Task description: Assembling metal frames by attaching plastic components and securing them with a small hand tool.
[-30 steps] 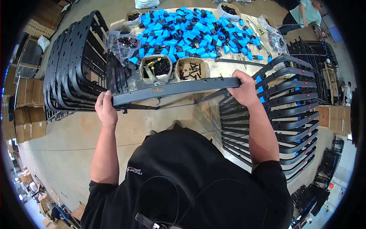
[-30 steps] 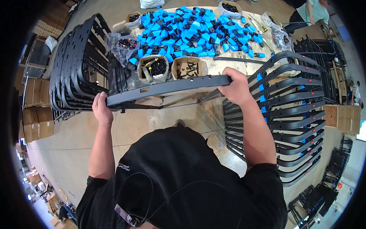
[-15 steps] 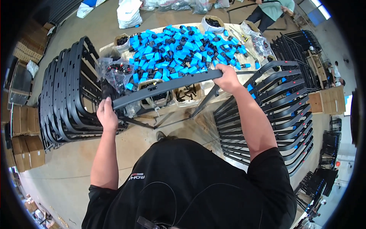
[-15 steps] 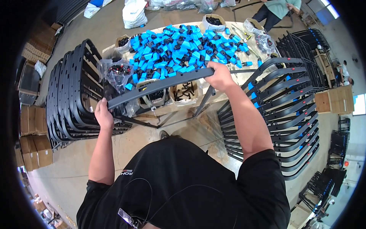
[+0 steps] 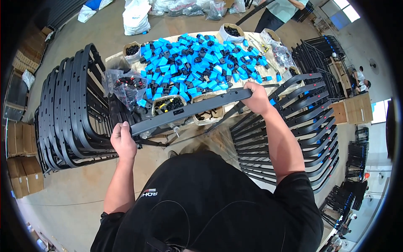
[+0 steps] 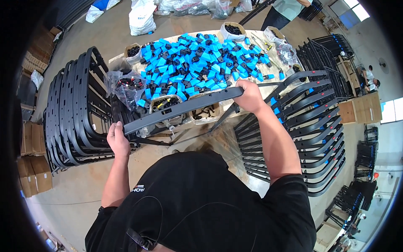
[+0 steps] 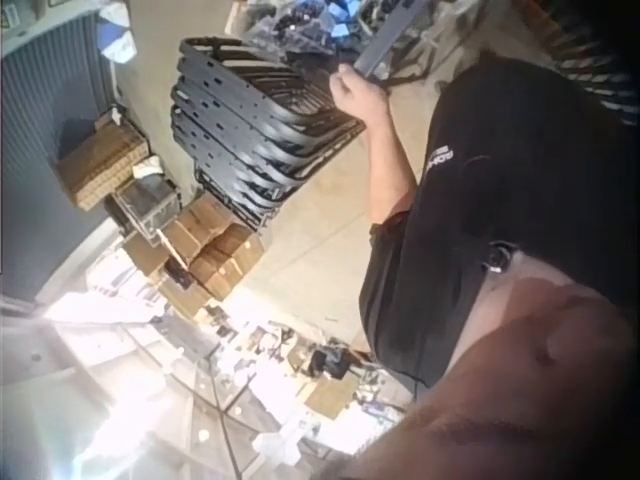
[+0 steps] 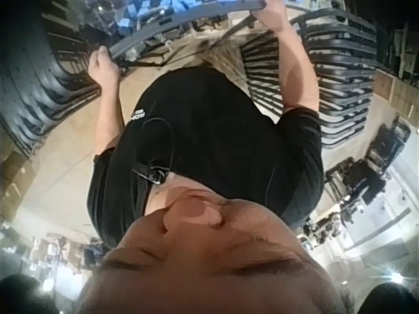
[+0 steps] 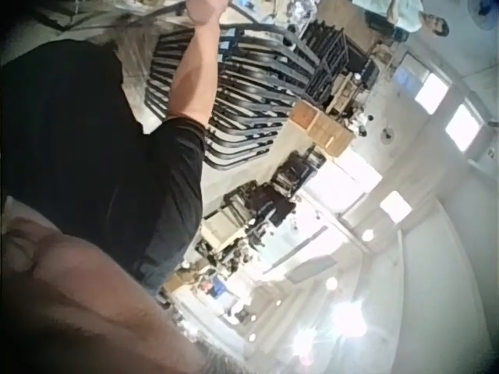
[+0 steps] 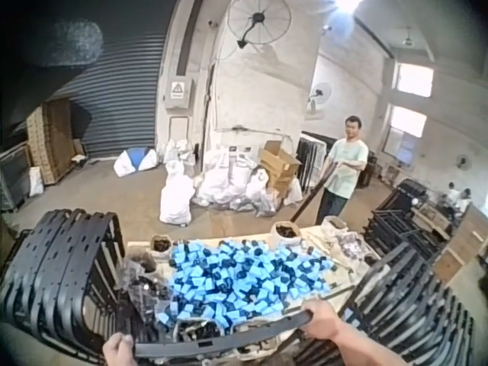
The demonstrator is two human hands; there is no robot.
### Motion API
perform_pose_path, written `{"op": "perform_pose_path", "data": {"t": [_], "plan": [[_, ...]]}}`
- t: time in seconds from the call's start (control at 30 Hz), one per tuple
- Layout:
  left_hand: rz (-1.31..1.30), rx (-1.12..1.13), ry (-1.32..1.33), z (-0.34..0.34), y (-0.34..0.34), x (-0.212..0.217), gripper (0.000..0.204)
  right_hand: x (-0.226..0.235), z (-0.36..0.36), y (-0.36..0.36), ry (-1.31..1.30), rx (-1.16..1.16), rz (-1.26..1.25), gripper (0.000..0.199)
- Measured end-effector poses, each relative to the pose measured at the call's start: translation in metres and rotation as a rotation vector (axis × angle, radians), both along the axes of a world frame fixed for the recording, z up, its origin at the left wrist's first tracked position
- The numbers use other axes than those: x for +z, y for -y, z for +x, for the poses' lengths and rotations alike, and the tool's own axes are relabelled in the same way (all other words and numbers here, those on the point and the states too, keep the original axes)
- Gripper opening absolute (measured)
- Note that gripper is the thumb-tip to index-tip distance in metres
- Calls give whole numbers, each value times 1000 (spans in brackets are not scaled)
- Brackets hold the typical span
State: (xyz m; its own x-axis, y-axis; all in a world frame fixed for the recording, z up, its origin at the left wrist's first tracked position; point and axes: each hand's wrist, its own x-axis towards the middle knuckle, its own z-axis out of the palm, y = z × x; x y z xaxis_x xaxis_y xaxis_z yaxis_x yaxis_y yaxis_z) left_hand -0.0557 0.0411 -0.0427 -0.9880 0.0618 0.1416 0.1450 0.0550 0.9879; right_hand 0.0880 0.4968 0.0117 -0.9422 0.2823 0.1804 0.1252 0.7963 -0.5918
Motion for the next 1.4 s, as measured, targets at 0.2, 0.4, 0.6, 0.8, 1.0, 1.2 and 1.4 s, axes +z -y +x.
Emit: {"op": "perform_pose_path", "data": {"t": [0.2, 0.4, 0.6, 0.8, 1.0, 1.2, 1.4], "plan": [[-71, 55, -31, 3, -9, -8, 33, -36, 15, -18, -82, -69, -190, 29], [-410, 214, -222, 15, -18, 21, 22, -98, 65, -23, -332, -269, -316, 56], [-720, 17, -678, 35, -105, 103, 12, -166, 148, -21, 222, -105, -511, 30], [-1010, -48, -202, 27, -140, 93, 28, -142, 75, 19, 133, 82, -532, 21], [-1034, -71, -231, 25, -138, 91, 33, -130, -50, 52, 403, 314, 88, 24], [-996, -54, -244, 25, -136, 90, 30, -149, -73, 57, 531, 461, 186, 34], [-971, -49, -311, 21, -130, 86, 29, -129, -83, 62, 790, 416, 276, 44]]}}
